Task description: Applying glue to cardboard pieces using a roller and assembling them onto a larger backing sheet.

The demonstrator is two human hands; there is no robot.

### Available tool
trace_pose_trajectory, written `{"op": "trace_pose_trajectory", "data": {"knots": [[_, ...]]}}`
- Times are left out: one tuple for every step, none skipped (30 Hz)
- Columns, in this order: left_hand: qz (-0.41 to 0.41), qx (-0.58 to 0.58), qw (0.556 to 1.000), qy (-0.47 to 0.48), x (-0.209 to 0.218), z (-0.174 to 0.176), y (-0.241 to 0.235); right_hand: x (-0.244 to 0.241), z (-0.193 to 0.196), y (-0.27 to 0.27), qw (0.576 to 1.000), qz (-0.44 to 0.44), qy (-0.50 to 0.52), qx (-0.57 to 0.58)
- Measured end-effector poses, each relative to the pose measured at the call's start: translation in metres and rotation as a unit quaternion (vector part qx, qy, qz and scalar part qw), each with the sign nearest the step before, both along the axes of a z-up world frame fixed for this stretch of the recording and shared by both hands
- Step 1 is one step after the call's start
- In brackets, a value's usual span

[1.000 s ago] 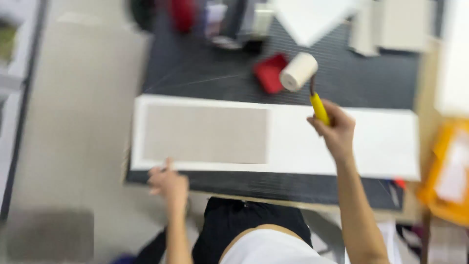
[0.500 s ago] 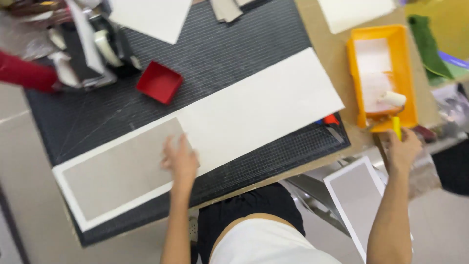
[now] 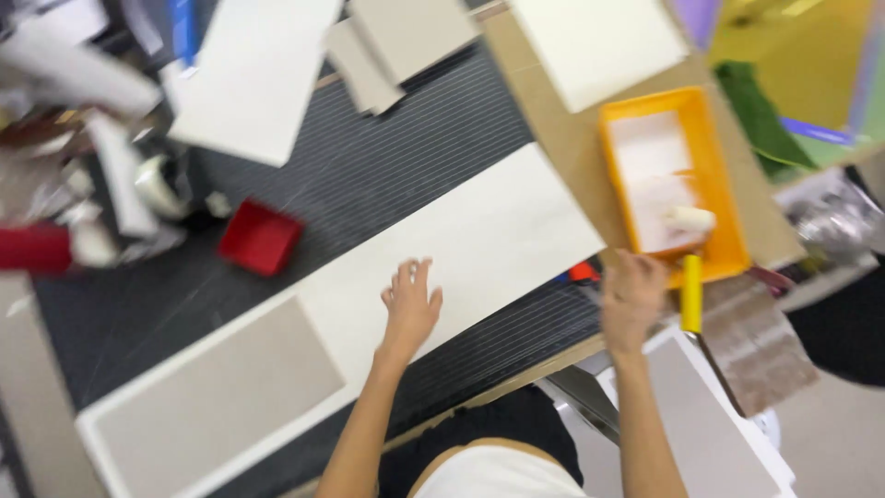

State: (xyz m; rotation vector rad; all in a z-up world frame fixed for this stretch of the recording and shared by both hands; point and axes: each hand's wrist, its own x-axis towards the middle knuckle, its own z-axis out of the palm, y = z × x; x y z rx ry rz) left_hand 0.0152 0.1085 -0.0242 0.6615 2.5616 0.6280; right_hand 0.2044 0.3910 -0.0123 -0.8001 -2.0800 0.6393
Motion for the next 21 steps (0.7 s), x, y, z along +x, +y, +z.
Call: {"op": "trace_pose_trajectory", "data": {"knots": [[-0.041, 0.02, 0.999, -0.022, 0.015, -0.002, 0.011, 0.0, 0.006, -0.004, 0.999, 0.009, -0.041, -0.007], [-0.082, 0.039, 0.995, -0.043, 0.03, -0.003, 0.02, -0.002, 0.012, -0.009, 0.996, 0.018, -0.081, -0.017], [-0.1, 0.044, 0.993, -0.04, 0.037, 0.003, 0.025, -0.002, 0.017, 0.013, 0.997, 0.0, -0.078, -0.013], [-0.141, 0.096, 0.984, -0.054, 0.044, 0.009, 0.028, -0.001, 0.024, 0.033, 0.996, -0.024, -0.091, 0.0], [-0.173, 0.146, 0.972, -0.068, 0.054, 0.014, 0.027, -0.001, 0.03, 0.053, 0.994, -0.04, -0.105, 0.013], [-0.184, 0.148, 0.969, -0.066, 0.059, 0.016, 0.02, 0.007, 0.003, 0.108, 0.993, -0.05, -0.102, 0.015], [-0.172, 0.184, 0.965, -0.073, 0.061, 0.016, 0.018, 0.005, -0.015, 0.17, 0.994, -0.07, -0.086, 0.017], [-0.16, 0.22, 0.959, -0.079, 0.061, 0.015, 0.016, -0.006, -0.026, 0.234, 0.993, -0.089, -0.07, 0.02], [-0.157, 0.229, 0.958, -0.068, 0.059, 0.001, 0.004, -0.013, -0.048, 0.288, 0.994, -0.083, -0.061, 0.029], [-0.149, 0.246, 0.957, -0.046, 0.057, -0.016, -0.007, -0.024, -0.069, 0.342, 0.982, -0.133, -0.133, -0.008], [-0.135, 0.261, 0.956, -0.024, 0.056, -0.033, -0.019, -0.042, -0.091, 0.398, 0.962, -0.174, -0.204, -0.045], [-0.125, 0.268, 0.955, -0.012, 0.048, -0.079, -0.033, -0.039, -0.117, 0.429, 0.966, -0.163, -0.196, -0.036], [-0.071, 0.217, 0.973, -0.04, 0.045, -0.12, -0.058, -0.05, -0.145, 0.462, 0.953, -0.15, -0.259, -0.035], [-0.015, 0.168, 0.983, -0.069, 0.049, -0.155, -0.091, -0.064, -0.172, 0.496, 0.936, -0.138, -0.322, -0.031], [0.005, 0.169, 0.984, -0.054, 0.04, -0.159, -0.09, -0.081, -0.166, 0.496, 0.943, -0.117, -0.312, -0.025], [0.037, 0.169, 0.984, -0.053, 0.032, -0.163, -0.09, -0.097, -0.161, 0.496, 0.943, -0.109, -0.312, -0.039], [0.057, 0.163, 0.983, -0.059, 0.025, -0.163, -0.098, -0.091, -0.162, 0.488, 0.94, -0.111, -0.318, -0.061], [0.067, 0.158, 0.984, -0.052, 0.02, -0.166, -0.104, -0.109, -0.173, 0.493, 0.942, -0.1, -0.314, -0.064], [0.084, 0.152, 0.982, -0.075, 0.02, -0.167, -0.113, -0.102, -0.18, 0.494, 0.924, -0.16, -0.34, -0.076], [0.101, 0.145, 0.979, -0.099, 0.021, -0.168, -0.122, -0.094, -0.187, 0.494, 0.901, -0.219, -0.365, -0.087], [0.1, 0.144, 0.979, -0.102, 0.02, -0.169, -0.125, -0.08, -0.194, 0.501, 0.899, -0.22, -0.368, -0.087]]}}
